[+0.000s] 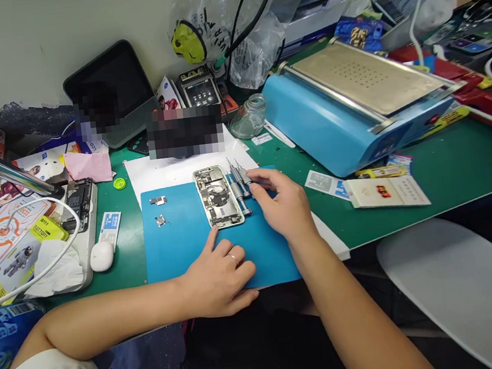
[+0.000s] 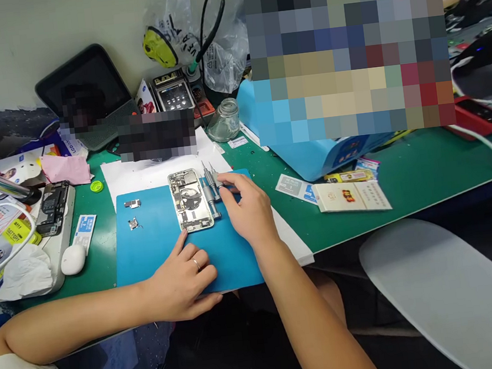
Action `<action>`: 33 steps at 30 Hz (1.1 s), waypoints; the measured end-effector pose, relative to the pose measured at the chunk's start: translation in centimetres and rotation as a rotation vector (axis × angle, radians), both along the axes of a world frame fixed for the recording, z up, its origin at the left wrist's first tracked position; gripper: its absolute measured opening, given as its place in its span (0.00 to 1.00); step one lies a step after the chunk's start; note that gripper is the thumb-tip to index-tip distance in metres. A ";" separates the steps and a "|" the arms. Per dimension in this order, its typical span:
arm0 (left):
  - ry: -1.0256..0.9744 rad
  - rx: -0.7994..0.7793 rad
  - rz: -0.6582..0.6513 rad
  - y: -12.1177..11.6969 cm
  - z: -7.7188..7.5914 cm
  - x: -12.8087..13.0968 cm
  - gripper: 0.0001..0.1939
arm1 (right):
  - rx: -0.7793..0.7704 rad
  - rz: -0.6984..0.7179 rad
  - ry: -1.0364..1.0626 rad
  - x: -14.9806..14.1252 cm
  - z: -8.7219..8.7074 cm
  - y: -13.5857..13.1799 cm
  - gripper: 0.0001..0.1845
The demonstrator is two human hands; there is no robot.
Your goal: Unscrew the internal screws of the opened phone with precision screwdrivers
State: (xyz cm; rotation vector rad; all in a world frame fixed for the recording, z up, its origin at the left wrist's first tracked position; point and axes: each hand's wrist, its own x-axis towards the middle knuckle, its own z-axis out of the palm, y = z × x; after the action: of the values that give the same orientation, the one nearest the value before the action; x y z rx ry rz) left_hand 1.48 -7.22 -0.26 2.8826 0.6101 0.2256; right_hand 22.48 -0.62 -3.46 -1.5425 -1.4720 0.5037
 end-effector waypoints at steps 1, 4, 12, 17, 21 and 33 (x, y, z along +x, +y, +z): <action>0.004 -0.003 0.001 0.0 0.0 0.0 0.15 | 0.002 0.010 0.001 0.0 0.0 0.0 0.15; 0.011 -0.013 0.003 0.0 0.0 0.0 0.15 | 0.013 0.029 -0.032 -0.1 0.2 0.0 0.16; 0.009 -0.014 -0.001 0.1 0.2 0.0 0.15 | 0.074 0.098 -0.168 0.0 -0.2 0.2 0.16; 0.007 -0.003 0.002 0.1 0.1 0.0 0.15 | 0.071 0.057 -0.206 -0.2 -0.4 0.2 0.10; 0.005 -0.002 0.003 0.1 0.0 0.0 0.15 | 0.077 0.033 -0.209 -0.3 -0.2 0.1 0.07; 0.018 -0.012 0.003 -0.2 -0.1 -0.1 0.16 | 0.068 0.047 -0.277 -0.4 -0.4 -0.2 0.14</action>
State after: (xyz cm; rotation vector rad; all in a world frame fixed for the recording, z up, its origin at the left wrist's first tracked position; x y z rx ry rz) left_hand 1.40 -7.37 -0.39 2.8753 0.6166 0.1963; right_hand 22.04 -0.85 -3.81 -1.5734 -1.7205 0.2711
